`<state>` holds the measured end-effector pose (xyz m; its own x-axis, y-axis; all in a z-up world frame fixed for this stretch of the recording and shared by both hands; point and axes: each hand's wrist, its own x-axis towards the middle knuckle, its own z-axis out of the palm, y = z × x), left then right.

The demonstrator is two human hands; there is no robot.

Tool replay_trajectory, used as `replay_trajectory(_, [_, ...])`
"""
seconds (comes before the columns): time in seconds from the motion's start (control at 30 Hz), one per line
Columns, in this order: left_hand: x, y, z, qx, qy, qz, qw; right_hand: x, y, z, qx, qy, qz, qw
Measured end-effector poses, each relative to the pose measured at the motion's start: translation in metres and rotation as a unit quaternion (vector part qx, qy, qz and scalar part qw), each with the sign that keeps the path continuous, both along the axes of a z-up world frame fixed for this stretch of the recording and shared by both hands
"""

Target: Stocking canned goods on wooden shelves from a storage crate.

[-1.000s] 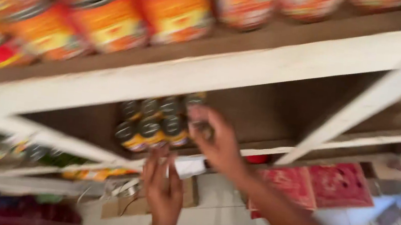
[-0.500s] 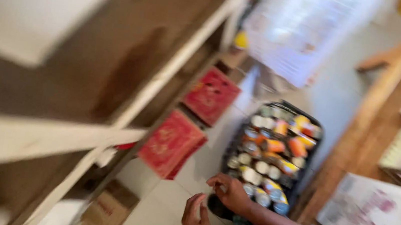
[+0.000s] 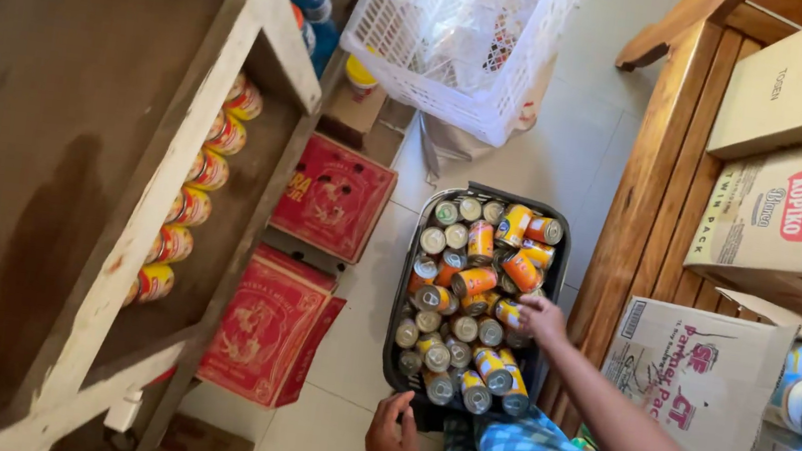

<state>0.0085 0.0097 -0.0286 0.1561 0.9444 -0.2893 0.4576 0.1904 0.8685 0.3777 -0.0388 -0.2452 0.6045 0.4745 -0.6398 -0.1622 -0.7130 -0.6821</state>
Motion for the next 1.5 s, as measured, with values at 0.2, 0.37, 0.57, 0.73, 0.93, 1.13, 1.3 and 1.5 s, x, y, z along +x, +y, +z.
replay_trajectory(0.2, [0.007, 0.019, -0.014, -0.022, 0.03, 0.0, 0.999, 0.028, 0.053, -0.049, 0.057, 0.084, -0.061, 0.993])
replay_trajectory(0.37, [0.01, 0.028, -0.013, -0.018, 0.012, -0.005, 1.0, -0.009, 0.061, -0.057, -0.15, -0.094, 0.299, 0.938])
replay_trajectory(0.57, [0.013, 0.032, -0.015, -0.042, 0.021, -0.009, 0.999, -0.082, 0.018, 0.039, -0.337, -0.081, 0.574, 0.742])
replay_trajectory(0.73, [0.014, 0.03, -0.014, -0.023, 0.015, -0.013, 1.0, -0.103, -0.004, 0.057, -0.362, -0.068, 0.486, 0.793])
replay_trajectory(0.93, [0.022, 0.032, -0.018, -0.05, 0.019, -0.004, 0.999, -0.109, 0.004, 0.06, -0.353, -0.025, 0.428, 0.832])
replay_trajectory(1.13, [0.022, 0.028, -0.015, -0.044, 0.015, -0.011, 0.999, -0.126, 0.008, 0.051, -0.404, -0.063, 0.317, 0.856])
replay_trajectory(1.3, [0.012, 0.016, -0.019, -0.049, -0.019, 0.007, 0.999, -0.14, 0.004, 0.057, -0.374, -0.074, 0.323, 0.866])
replay_trajectory(1.5, [-0.006, 0.002, -0.023, -0.047, 0.013, 0.01, 0.999, -0.171, 0.031, 0.065, -0.336, -0.145, 0.355, 0.86])
